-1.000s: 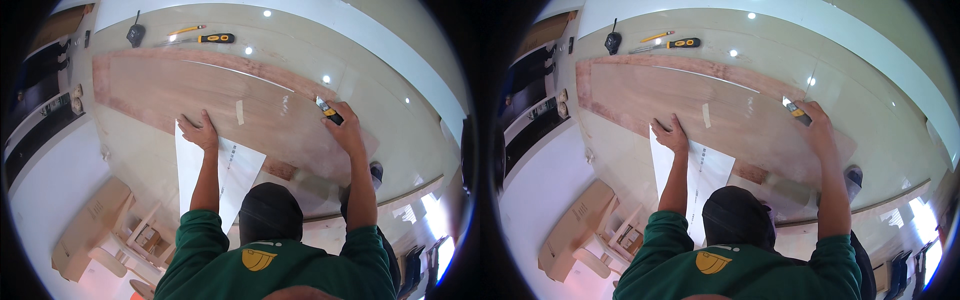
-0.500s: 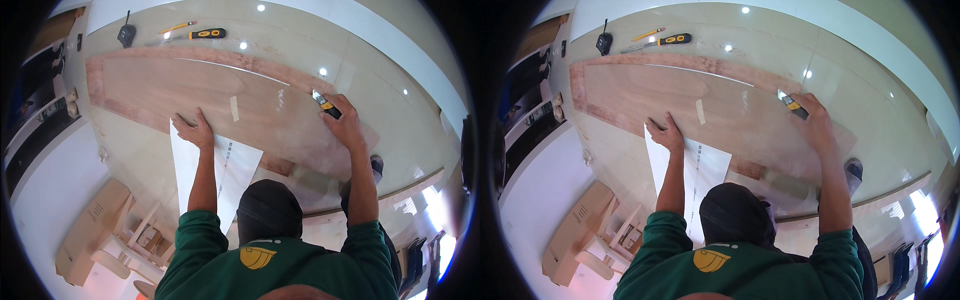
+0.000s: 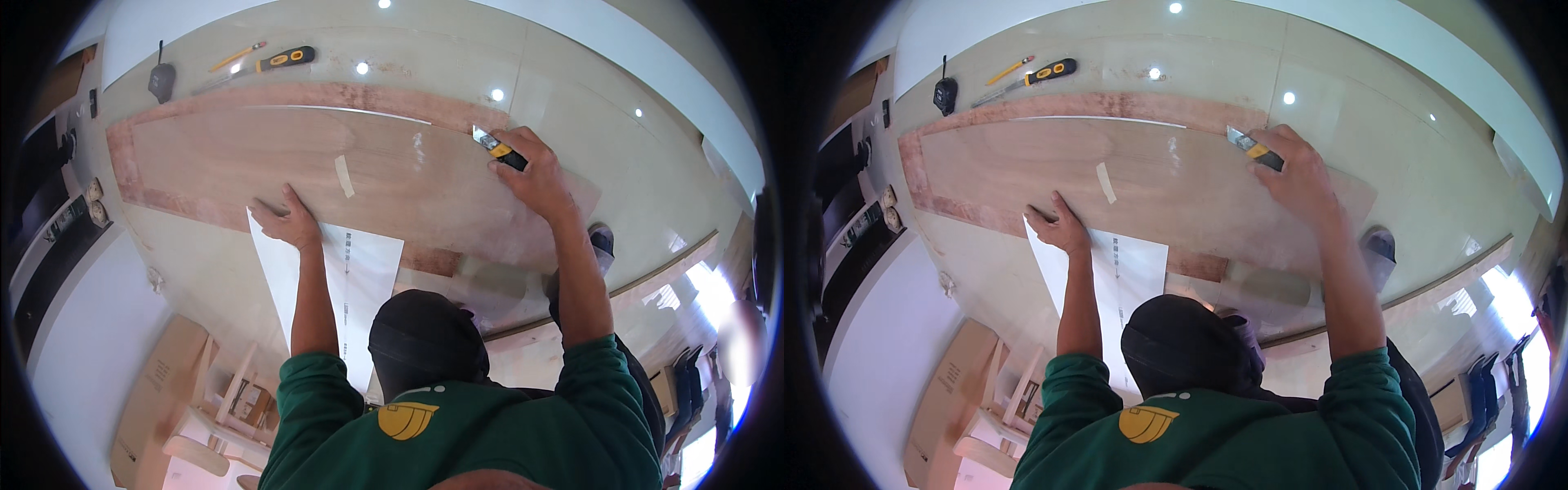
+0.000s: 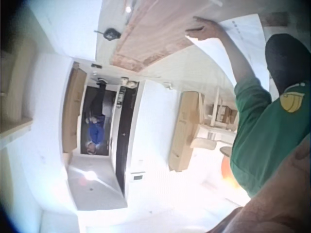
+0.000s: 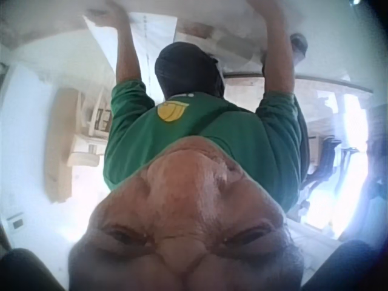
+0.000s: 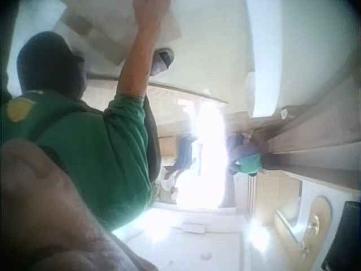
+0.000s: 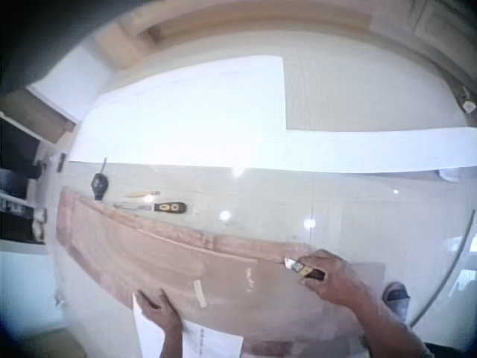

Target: The person cuts a large white panel using a utility knife and a curved wooden template as a guide. They then wipe the cut edge with a cloth and place the panel against a curved wooden structure to check the fit.

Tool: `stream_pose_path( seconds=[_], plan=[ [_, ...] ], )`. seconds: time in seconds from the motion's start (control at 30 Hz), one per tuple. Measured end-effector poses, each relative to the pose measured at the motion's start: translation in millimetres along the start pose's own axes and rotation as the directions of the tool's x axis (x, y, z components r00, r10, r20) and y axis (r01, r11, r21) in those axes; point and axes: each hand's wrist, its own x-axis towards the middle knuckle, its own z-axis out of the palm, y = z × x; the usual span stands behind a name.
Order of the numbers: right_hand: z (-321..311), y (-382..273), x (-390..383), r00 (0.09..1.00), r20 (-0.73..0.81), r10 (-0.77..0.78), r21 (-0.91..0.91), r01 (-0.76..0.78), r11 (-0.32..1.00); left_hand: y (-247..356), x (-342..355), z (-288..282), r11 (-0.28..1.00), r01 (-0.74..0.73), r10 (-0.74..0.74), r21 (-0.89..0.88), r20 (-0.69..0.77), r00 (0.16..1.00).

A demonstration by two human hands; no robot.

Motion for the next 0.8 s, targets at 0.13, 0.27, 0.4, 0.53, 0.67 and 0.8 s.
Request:
stream_pose_path(
  seconds=[0.13,0.27,0.4,0.53,0.67,0.8],
  plan=[
    [-2,-1,2,1.0,0.009,0.021,0.025,-0.021,0.999,3,1,-1,1.0,0.001,-0.001,0.003,0.019,1.0],
    [-2,0,3,1.0,0.01,-0.002,0.021,0.001,1.0,-4,3,0,0.999,-0.036,0.037,0.007,-0.014,0.999],
    [0,3,1,1.0,-0.009,-0.025,0.006,0.025,1.0,-4,0,4,0.999,-0.046,0.046,-0.003,-0.065,0.997],
    [0,-1,1,1.0,-0.012,-0.017,-0.073,0.016,0.997,-12,2,5,0.997,-0.063,0.059,-0.047,-0.084,0.995],
    [2,-2,-1,1.0,-0.019,0.004,-0.058,-0.005,0.998,-12,2,5,0.997,-0.079,0.08,0.017,-0.061,0.995],
    [3,-3,0,0.999,-0.02,-0.035,-0.03,0.034,0.999,-4,2,-1,1.0,-0.001,0.001,-0.016,-0.009,1.0]
  ],
)
